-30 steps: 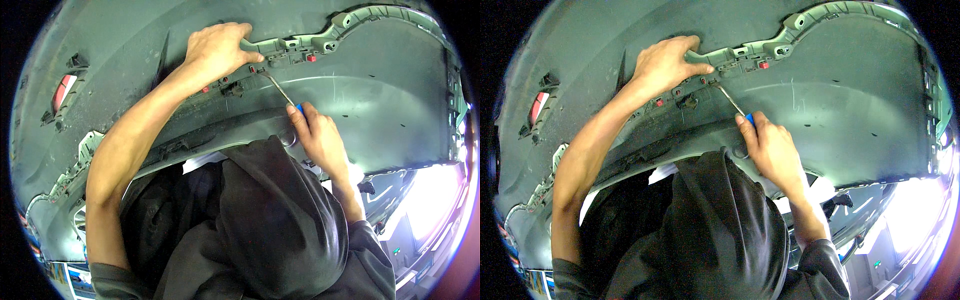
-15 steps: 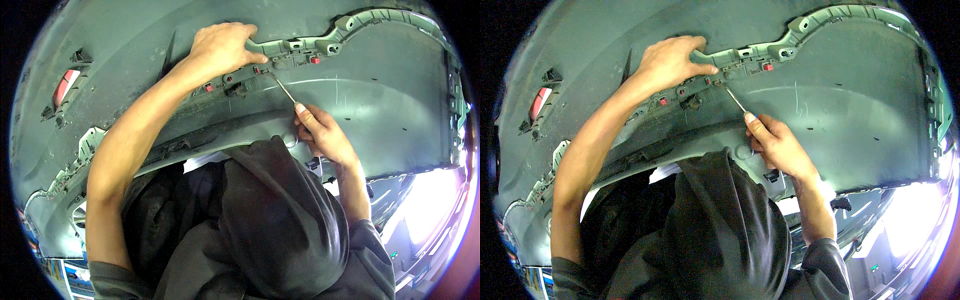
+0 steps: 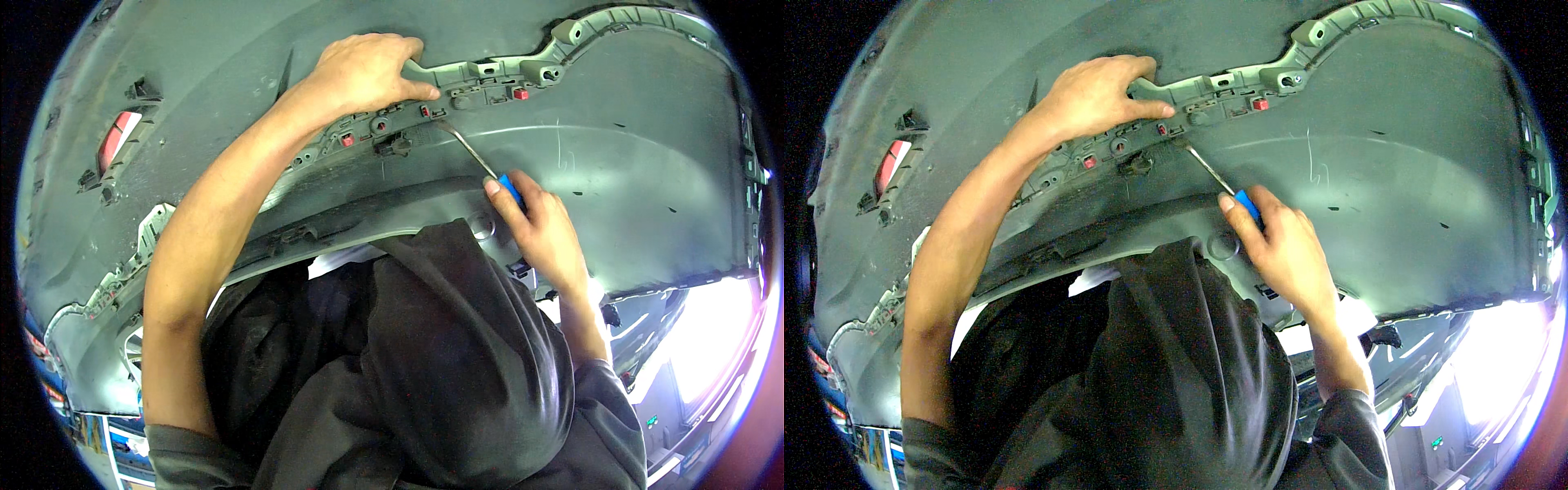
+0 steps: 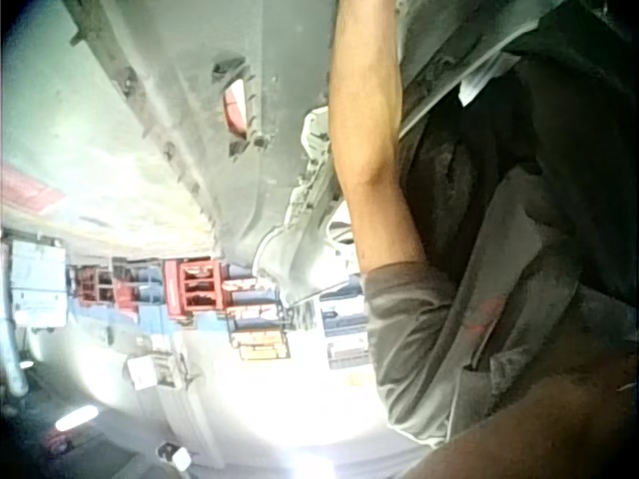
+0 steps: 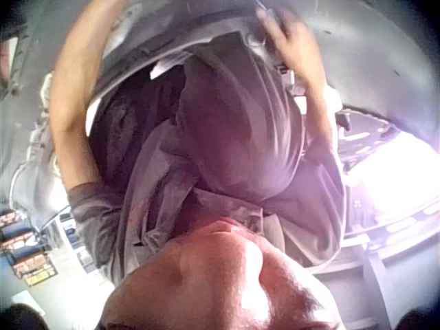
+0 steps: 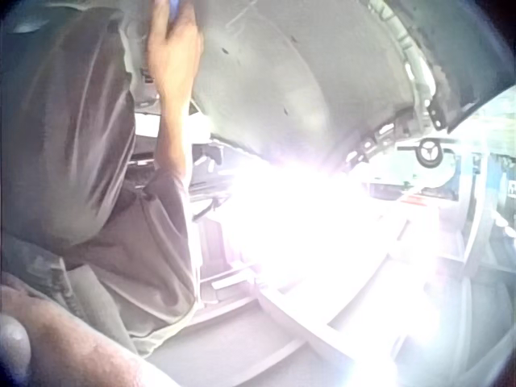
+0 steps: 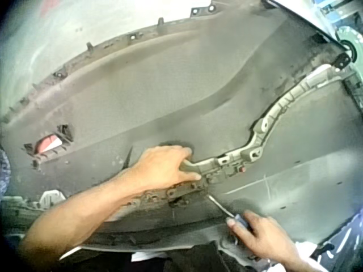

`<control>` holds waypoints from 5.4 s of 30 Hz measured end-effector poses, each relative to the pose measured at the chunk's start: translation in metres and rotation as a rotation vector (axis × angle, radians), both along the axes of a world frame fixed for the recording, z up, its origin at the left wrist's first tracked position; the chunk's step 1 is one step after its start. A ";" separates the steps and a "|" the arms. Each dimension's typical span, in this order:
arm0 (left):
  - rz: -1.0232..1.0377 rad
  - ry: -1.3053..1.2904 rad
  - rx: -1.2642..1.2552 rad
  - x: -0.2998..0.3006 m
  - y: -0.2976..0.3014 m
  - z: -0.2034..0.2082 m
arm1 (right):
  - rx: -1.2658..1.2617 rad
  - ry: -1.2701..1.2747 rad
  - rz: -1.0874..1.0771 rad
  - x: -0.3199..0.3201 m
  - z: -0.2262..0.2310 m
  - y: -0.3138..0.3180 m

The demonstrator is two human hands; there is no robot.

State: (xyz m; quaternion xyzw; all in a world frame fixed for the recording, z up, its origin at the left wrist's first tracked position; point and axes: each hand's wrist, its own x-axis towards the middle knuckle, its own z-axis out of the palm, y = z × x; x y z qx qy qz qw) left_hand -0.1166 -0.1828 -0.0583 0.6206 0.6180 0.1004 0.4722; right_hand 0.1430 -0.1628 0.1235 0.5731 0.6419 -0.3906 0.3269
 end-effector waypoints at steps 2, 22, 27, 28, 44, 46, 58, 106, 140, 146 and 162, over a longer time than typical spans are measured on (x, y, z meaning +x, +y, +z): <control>-0.042 -0.036 -0.011 -0.006 0.002 -0.006 | -0.026 -0.039 -0.013 -0.009 0.014 0.004; -0.006 -0.033 -0.059 -0.008 0.006 -0.001 | 0.059 0.049 0.192 -0.038 -0.007 0.007; 0.009 -0.053 -0.126 -0.009 0.007 0.005 | -0.036 0.053 0.218 -0.048 -0.006 0.031; 0.019 -0.055 -0.124 -0.010 0.008 0.007 | -0.009 0.084 0.290 -0.052 -0.006 0.035; 0.047 -0.081 -0.190 -0.009 0.010 0.018 | 0.184 0.184 0.867 -0.083 -0.005 0.043; 0.054 -0.077 -0.178 -0.008 0.011 0.019 | 0.126 0.224 0.753 -0.083 -0.006 0.043; -0.001 -0.070 -0.183 -0.012 0.013 0.015 | -0.090 -0.005 0.196 -0.079 -0.009 0.025; 0.036 -0.045 -0.252 -0.008 0.014 0.022 | -0.029 -0.077 0.263 -0.038 0.021 0.092; -0.096 0.029 -0.069 -0.007 0.002 0.017 | 0.353 0.097 0.575 -0.041 0.047 0.116; -0.038 0.017 -0.043 -0.003 -0.002 0.019 | 0.421 0.069 1.103 -0.085 0.020 0.136; 0.317 0.049 -0.112 0.014 -0.005 0.047 | 0.348 -0.087 1.081 -0.107 0.017 0.107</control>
